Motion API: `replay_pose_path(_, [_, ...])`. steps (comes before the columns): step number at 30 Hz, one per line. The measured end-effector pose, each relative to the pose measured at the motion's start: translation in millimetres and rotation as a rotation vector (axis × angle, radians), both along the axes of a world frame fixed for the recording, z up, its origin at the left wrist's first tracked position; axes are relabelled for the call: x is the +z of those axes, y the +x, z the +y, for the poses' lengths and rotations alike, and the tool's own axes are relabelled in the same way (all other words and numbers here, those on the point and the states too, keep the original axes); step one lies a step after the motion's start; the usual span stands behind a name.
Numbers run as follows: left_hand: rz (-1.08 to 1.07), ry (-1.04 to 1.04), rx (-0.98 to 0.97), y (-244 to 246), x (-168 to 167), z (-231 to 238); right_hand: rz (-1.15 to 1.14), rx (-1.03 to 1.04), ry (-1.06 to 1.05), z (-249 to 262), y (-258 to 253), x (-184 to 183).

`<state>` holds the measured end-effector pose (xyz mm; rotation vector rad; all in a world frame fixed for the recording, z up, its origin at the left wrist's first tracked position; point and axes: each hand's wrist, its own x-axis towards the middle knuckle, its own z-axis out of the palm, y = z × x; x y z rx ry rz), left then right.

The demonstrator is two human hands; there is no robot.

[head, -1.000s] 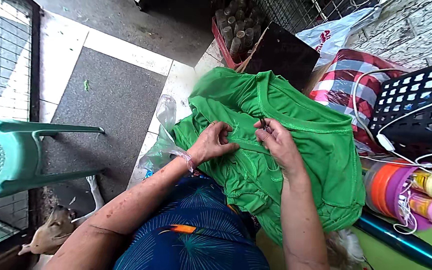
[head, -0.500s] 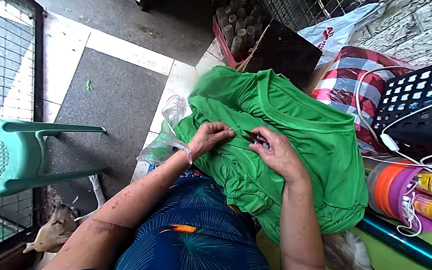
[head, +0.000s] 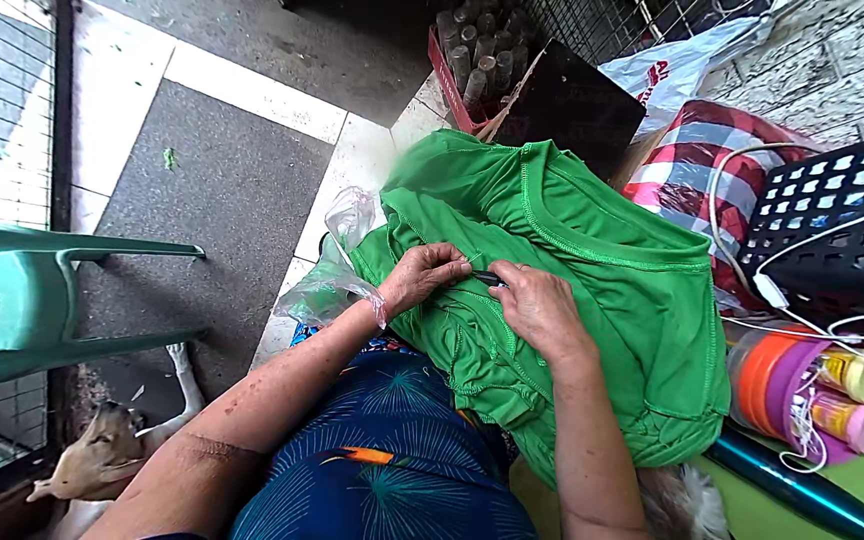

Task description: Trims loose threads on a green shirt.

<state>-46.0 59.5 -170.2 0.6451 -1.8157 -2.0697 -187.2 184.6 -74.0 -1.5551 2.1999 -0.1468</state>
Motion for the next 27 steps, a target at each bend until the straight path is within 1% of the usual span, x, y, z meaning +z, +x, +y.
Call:
replay_pose_path(6, [-0.026,0.047,0.053,-1,0,1,-0.046,-0.009,-0.008,0,-5,-2])
replay_pose_path(9, [-0.041,0.087,0.069,-1,3,0,-0.149,-0.050,-0.020,3,-12,-2])
replay_pose_path(11, [-0.022,0.130,0.082,-1,3,0,-0.194,-0.043,0.003,4,-16,0])
replay_pose_path(17, [0.002,0.179,0.103,-1,3,2,-0.071,-0.010,0.138,-6,-3,9])
replay_pose_path(24, [0.003,0.204,0.105,-2,1,1,-0.002,0.061,-0.002,-1,-2,-5])
replay_pose_path(27, [-0.009,0.242,0.137,-1,2,1,-0.064,0.039,-0.001,0,-8,-4])
